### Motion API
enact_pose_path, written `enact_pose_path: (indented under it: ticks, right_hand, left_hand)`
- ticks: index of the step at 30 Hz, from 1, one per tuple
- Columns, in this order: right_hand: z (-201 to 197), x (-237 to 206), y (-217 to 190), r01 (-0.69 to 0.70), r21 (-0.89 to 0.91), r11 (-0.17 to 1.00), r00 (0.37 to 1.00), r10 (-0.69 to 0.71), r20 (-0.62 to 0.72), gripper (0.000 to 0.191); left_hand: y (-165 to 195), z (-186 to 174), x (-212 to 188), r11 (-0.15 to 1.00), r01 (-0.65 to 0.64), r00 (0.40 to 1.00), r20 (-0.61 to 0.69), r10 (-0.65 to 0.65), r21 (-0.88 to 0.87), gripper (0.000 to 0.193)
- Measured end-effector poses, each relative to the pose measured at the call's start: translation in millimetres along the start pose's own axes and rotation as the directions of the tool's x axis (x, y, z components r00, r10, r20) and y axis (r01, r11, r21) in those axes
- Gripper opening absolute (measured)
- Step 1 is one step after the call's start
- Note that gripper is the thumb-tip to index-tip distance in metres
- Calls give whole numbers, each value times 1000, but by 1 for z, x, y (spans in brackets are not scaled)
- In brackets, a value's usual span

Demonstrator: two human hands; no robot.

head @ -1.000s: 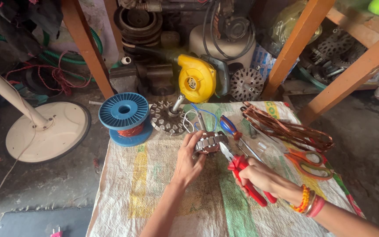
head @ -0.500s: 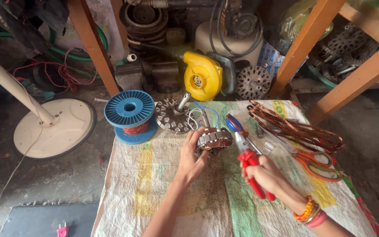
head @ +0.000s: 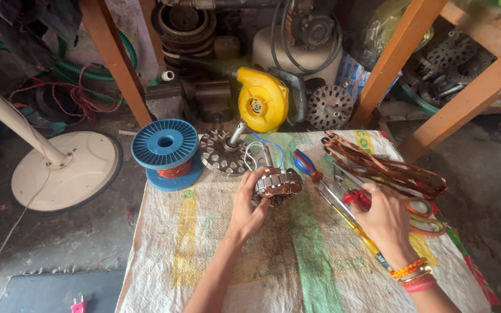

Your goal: The person winds enameled copper wire by hand around the slots of a motor armature, pulling wire from a spool and guiding it around the core. They use pliers and a screwdriver to press and adjust the windings as they work around the armature.

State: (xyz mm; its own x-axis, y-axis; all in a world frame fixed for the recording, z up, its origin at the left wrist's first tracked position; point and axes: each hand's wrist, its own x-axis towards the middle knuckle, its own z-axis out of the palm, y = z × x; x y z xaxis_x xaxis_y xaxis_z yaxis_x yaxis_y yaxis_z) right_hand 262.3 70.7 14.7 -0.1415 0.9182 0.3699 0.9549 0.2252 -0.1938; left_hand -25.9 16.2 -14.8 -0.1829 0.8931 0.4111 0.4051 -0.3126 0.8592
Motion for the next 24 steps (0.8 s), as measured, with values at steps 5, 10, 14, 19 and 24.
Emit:
enact_pose_path:
  ticks: [5,10,14,19,24]
  right_hand:
    - [14,-37,0,98,79,992,995,-97,-7,19]
    - [23,-67,-9,163,-181,970,985,-148,90,31]
    - [24,-72,-17,147,-278,949,987,-123,102,37]
    - [14,-64,-21,-37,-184,982,938,98,332,27]
    - [2,-56,-17,-287,-4,958,838,253,484,34]
  left_hand:
    - [5,-1,0,999,-34,999,-6,34,9,66]
    - [9,-3,-1,1000,-26,1000,-6,26,-2,63]
    - [8,-2,-2,997,-58,998,7,59,-45,59]
    - [1,1,-2,999,-17,1000,26,18,-27,61]
    - [-8,0,-2,1000,-12,999,-45,13,16,62]
